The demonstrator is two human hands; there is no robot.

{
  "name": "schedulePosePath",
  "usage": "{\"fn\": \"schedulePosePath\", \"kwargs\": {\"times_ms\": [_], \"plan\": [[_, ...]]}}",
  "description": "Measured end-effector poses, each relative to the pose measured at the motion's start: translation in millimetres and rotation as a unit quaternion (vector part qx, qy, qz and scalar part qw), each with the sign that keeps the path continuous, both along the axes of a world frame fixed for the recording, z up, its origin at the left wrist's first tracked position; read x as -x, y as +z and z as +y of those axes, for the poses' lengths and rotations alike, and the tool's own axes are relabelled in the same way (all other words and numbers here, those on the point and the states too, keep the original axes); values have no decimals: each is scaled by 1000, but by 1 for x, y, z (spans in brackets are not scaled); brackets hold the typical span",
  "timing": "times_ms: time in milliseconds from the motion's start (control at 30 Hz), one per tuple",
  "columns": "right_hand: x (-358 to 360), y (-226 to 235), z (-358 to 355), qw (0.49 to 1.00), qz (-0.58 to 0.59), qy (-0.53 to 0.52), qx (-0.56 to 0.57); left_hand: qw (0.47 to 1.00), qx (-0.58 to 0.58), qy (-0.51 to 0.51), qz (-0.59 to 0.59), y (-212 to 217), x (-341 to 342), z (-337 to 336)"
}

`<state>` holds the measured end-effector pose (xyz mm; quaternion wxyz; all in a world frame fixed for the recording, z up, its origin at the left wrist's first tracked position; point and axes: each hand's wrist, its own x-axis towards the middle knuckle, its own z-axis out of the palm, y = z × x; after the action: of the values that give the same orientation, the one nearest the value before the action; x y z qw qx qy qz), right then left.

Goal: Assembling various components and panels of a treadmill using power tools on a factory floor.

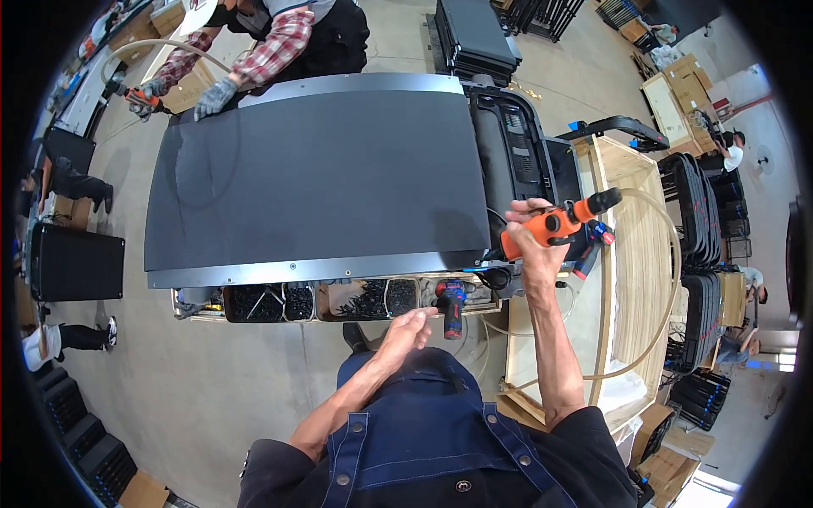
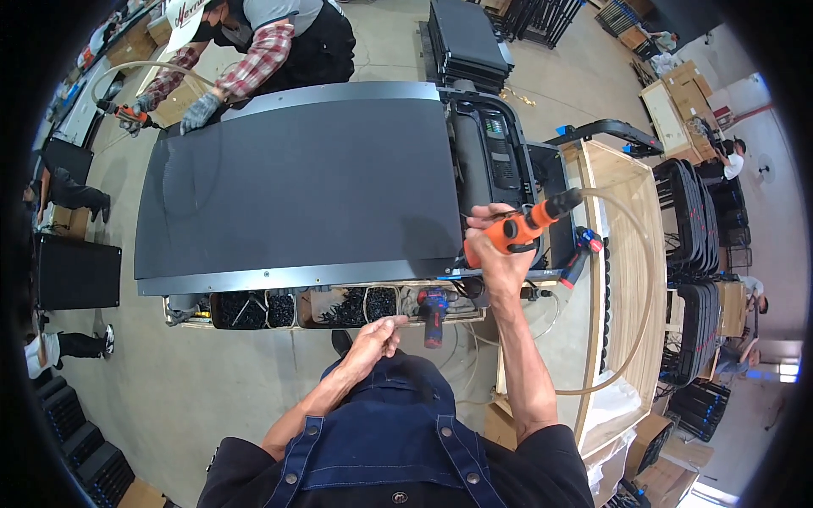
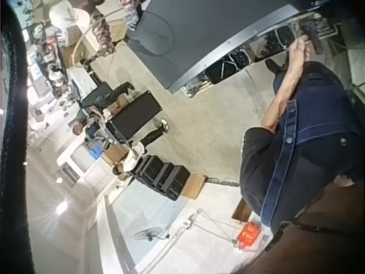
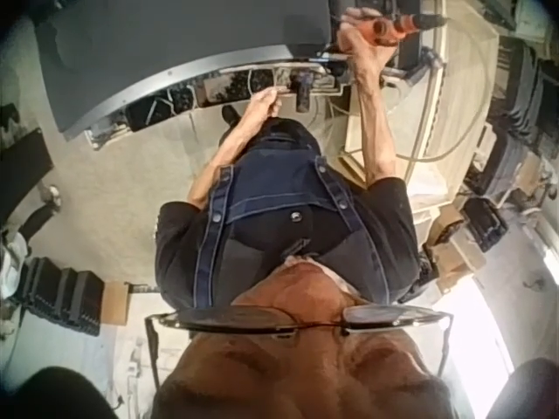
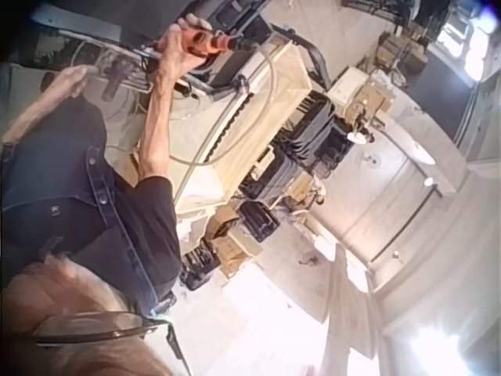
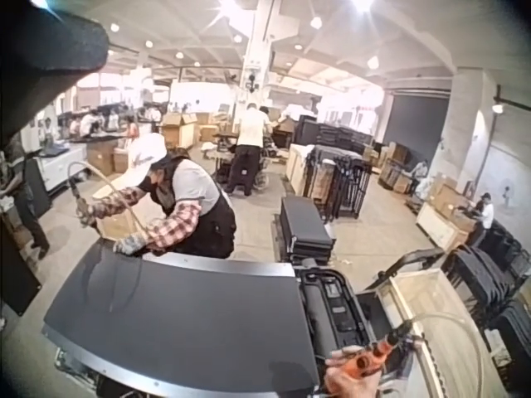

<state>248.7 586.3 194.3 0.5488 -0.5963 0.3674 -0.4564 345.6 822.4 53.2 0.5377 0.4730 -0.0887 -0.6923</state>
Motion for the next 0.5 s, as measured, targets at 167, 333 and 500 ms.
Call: {"fn": "schedulePosePath", "kwargs": {"times_ms": [167, 333, 500], "plan": [[12, -5, -1, 998, -29, 57, 9, 1000, 18, -7, 15, 2, -7, -1], [12, -5, 9, 995, 5, 98, 34, 997, 33, 4, 68, 19, -11, -9], [12, -3, 9, 994, -22, 105, 33, 989, 55, -15, 133, 28, -9, -13]]}}
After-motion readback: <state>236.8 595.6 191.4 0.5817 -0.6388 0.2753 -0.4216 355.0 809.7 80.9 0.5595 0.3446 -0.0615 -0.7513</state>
